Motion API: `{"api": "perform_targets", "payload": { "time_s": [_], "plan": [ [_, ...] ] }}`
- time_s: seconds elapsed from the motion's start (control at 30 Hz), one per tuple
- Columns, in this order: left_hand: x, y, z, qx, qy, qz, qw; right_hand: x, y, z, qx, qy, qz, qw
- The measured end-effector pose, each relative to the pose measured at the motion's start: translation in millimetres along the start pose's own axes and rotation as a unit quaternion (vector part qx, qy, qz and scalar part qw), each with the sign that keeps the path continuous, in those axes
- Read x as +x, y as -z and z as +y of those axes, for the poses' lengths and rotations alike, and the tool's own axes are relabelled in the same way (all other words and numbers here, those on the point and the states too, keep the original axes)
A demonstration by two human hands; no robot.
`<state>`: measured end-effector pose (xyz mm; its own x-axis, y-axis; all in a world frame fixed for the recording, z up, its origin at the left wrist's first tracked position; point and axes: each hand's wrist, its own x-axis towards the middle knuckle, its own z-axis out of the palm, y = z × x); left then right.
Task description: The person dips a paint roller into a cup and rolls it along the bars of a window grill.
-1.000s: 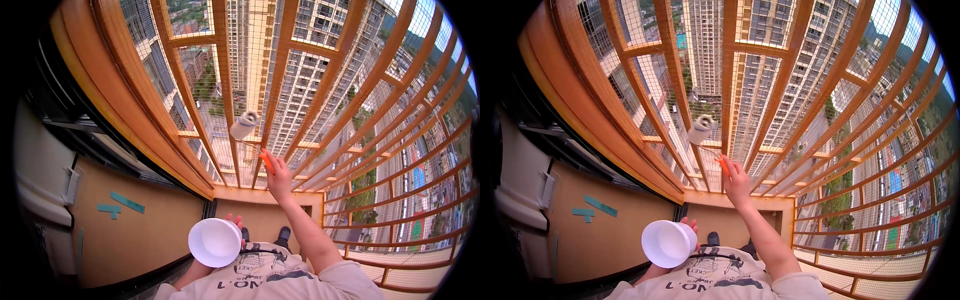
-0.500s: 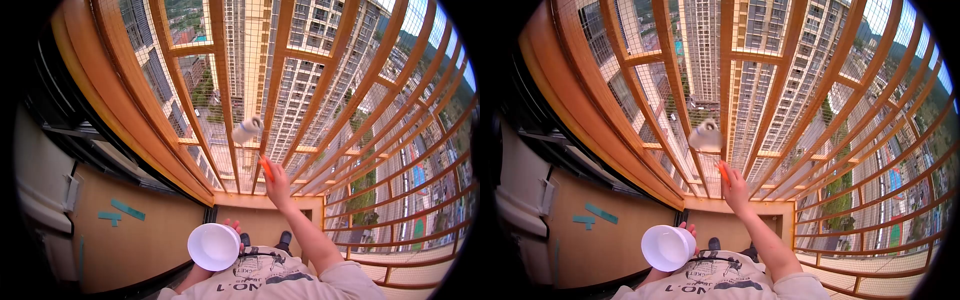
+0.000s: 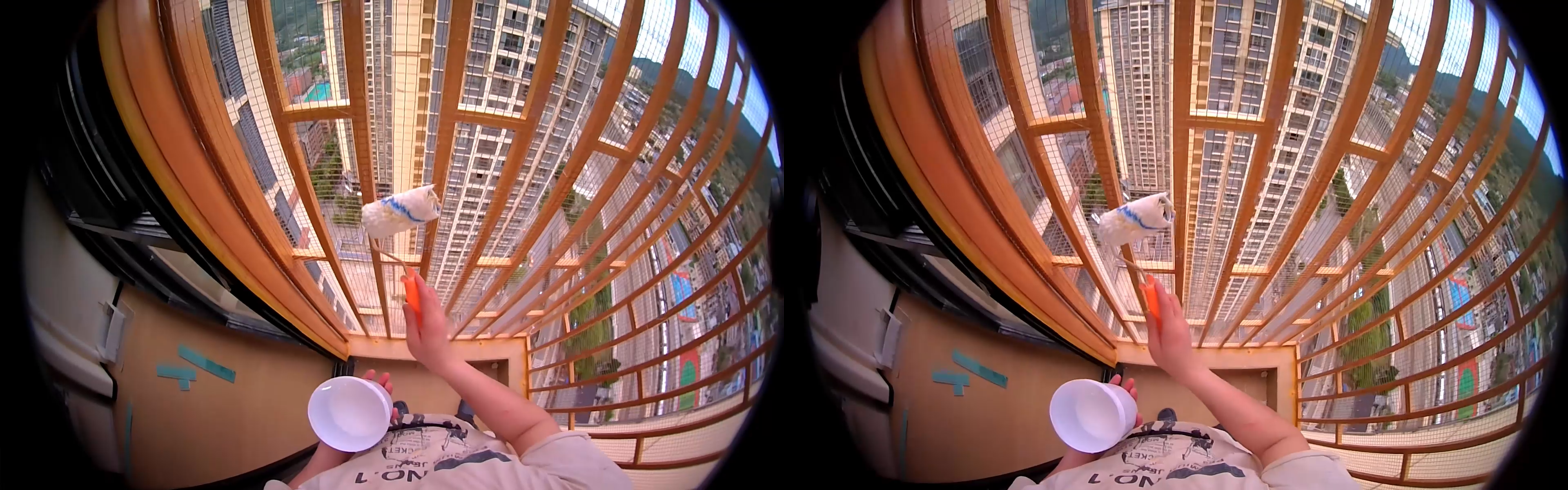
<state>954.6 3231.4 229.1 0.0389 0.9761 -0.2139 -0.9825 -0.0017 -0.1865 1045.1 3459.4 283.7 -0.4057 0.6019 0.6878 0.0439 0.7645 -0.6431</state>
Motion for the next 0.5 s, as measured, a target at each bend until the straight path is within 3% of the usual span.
{"api": "perform_targets", "payload": {
  "time_s": [0.2,0.5],
  "plan": [
    [-5,5,4,0.003,-0.008,0.001,1.000,20,-35,18,0.026,-0.058,0.048,0.997],
    [-12,5,2,0.030,-0.043,0.026,0.998,101,-45,-36,0.129,-0.041,0.075,0.988]
  ]
}}
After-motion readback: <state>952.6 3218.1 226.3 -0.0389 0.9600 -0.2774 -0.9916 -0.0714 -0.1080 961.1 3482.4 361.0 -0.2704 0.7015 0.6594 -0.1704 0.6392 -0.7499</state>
